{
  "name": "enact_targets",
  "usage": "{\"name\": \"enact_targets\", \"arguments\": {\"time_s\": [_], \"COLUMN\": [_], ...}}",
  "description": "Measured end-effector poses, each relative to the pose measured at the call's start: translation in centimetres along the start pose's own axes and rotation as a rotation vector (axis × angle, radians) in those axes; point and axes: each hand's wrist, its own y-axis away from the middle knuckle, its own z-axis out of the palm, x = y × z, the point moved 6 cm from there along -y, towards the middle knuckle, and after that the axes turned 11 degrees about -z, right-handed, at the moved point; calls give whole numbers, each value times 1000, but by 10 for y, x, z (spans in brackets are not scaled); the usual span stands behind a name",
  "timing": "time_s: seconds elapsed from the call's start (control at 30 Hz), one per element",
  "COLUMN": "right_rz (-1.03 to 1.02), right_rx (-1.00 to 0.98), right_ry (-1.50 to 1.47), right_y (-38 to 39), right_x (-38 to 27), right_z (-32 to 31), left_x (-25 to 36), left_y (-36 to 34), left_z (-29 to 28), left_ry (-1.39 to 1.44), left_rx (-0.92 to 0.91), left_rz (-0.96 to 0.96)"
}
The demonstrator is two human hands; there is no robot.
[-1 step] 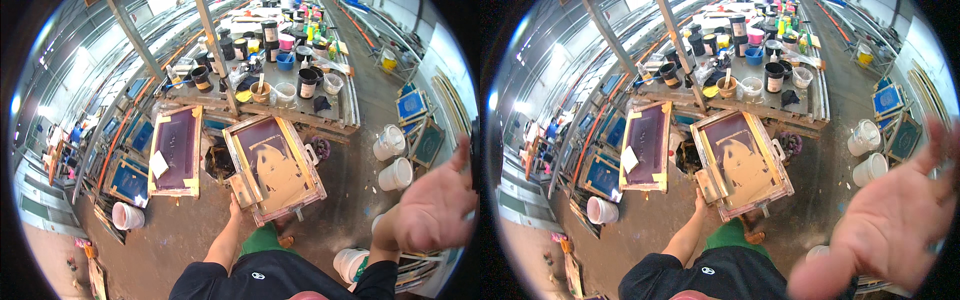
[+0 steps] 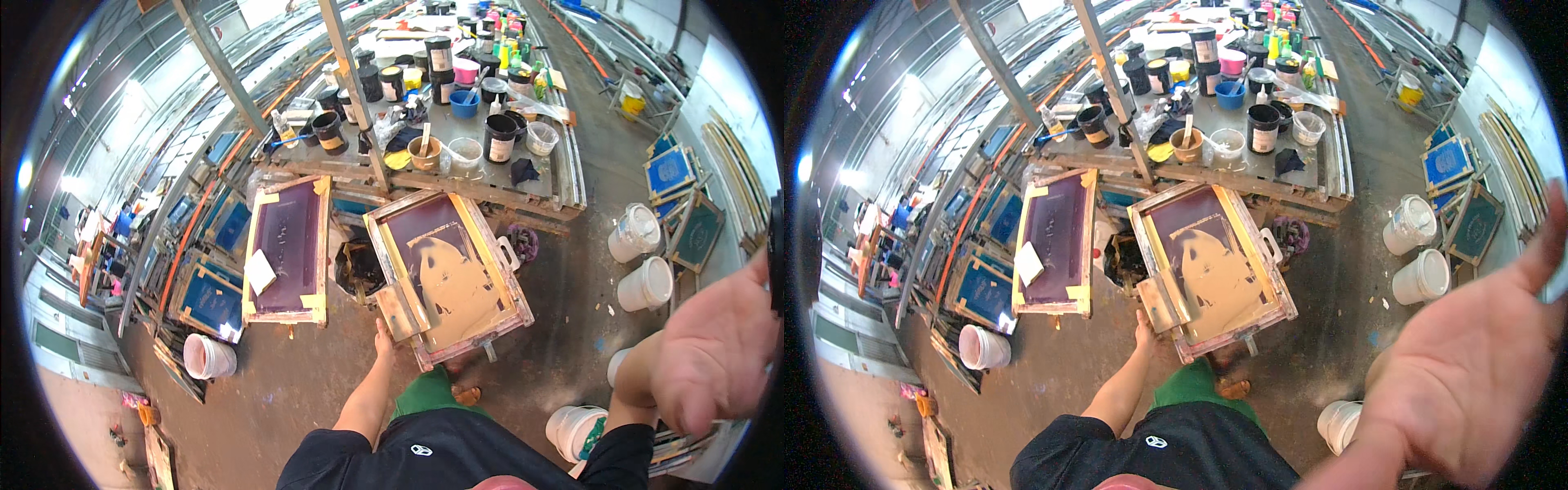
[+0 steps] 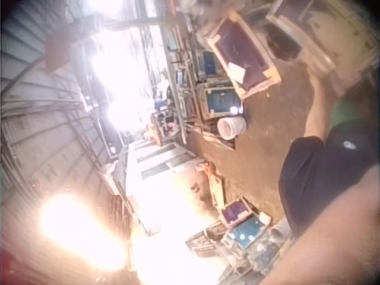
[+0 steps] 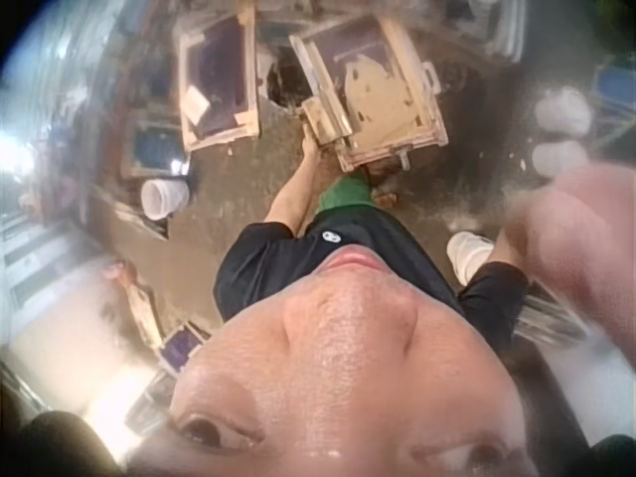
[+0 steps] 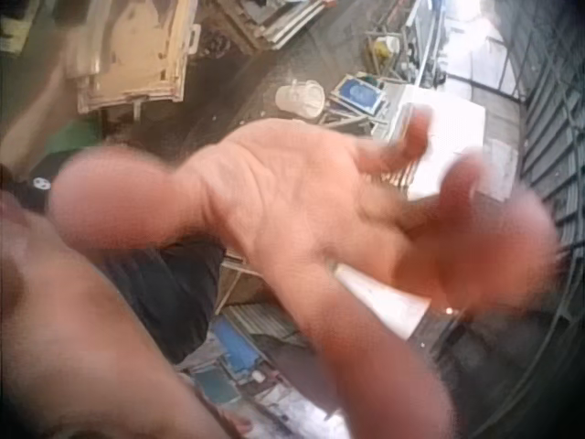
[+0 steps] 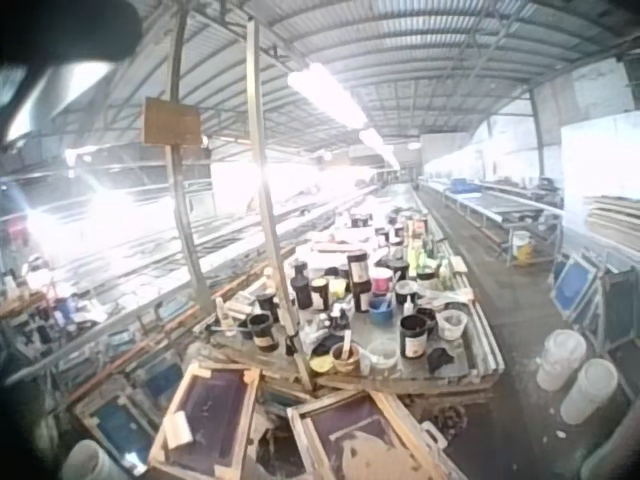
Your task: The person uses a squeegee to pull ink across a screen-printing frame, then lifts the frame to reveal a printed design on fabric below. They walk to a workbench, pour liquid onto the screen, and return to the press to repeat the printing motion.
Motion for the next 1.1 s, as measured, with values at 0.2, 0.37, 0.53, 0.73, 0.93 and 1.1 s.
{"name": "enact_targets", "arguments": {"time_s": [0.2, 0.37, 0.53, 0.73, 0.93, 1.1], "right_rz": [-116, -136, 7, 13, 3, 327], "right_rx": [-82, -172, -212, -123, 8, 159], "right_ry": [159, 283, 404, 340, 266, 304], "right_y": [-26, -45, -34, -52, -57, -26], "right_x": [4, 20, 42, 75, 146, 248], "right_z": [19, 71, 150, 225, 326, 468], "left_x": [40, 84, 160, 243, 320, 441], "left_y": [23, 53, 106, 95, 64, 13], "left_z": [-34, -28, -46, -15, 40, 44], "left_ry": [-155, -273, -746, -985, -640, -451], "left_rx": [217, 37, -140, -304, -459, -320], "left_rz": [135, 371, 609, 854, 506, 700]}}
